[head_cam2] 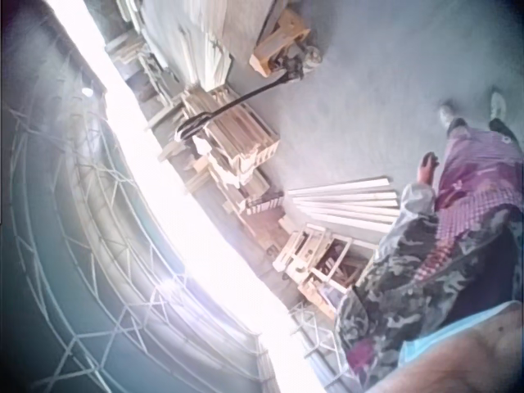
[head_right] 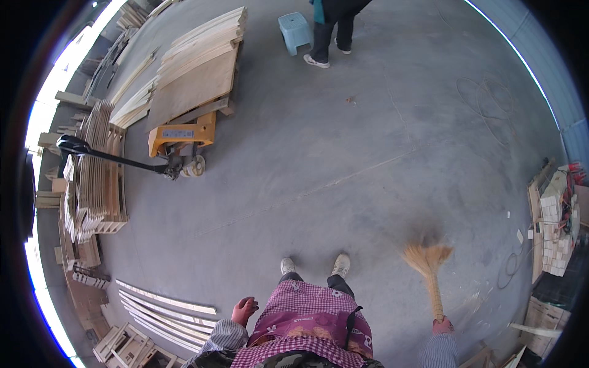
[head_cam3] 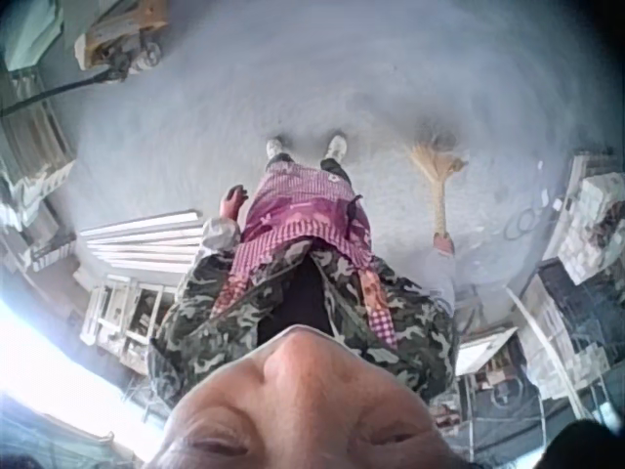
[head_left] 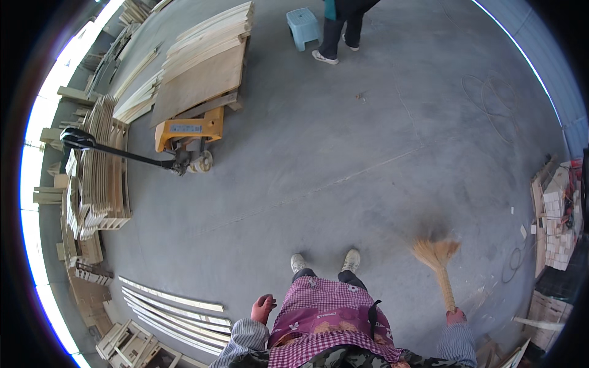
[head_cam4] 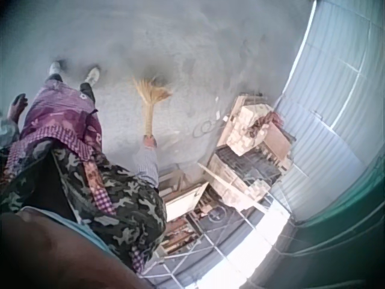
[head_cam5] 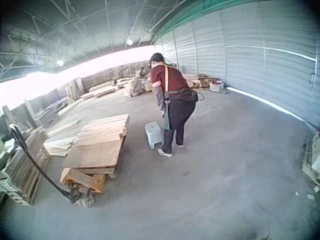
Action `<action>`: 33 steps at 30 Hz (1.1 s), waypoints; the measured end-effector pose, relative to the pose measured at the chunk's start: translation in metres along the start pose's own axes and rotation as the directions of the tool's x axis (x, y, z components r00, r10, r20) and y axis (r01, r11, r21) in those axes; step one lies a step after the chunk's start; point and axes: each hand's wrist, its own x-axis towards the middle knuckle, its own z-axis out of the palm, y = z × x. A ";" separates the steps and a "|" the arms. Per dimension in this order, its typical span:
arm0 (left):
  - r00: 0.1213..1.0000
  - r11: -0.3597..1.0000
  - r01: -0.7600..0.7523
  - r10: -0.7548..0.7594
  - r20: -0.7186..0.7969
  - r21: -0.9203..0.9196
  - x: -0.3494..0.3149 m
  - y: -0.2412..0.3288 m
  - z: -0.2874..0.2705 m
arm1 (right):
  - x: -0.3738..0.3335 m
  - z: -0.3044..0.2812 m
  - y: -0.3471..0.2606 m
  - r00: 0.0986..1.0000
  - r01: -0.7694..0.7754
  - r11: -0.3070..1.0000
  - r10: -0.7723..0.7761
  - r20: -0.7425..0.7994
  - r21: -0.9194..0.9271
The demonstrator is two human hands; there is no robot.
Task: The person sweeps a large curved wooden panel and the surrounding floor in a woodworking shop using a traditional straw broom. They move around the workspace, sweeping debris from the panel surface and the concrete floor.
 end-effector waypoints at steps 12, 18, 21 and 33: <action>0.985 0.984 0.160 -0.164 -0.046 -0.082 0.062 0.020 -0.003 | -0.054 -0.063 -0.223 0.844 0.535 0.841 -0.528 -0.092 0.084; 0.989 0.981 0.116 -0.128 -0.069 -0.152 0.111 0.107 -0.015 | -0.068 -0.089 -0.551 0.391 0.920 0.392 -0.918 -0.068 -0.011; 0.985 0.980 0.091 -0.115 -0.126 -0.179 0.119 0.137 -0.037 | -0.098 -0.106 -0.712 0.310 0.948 0.313 -0.948 -0.066 -0.048; 0.943 0.956 0.270 -0.286 -0.172 -0.113 0.167 0.193 -0.059 | 0.047 -0.163 -0.687 0.668 0.730 0.680 -0.691 -0.276 0.067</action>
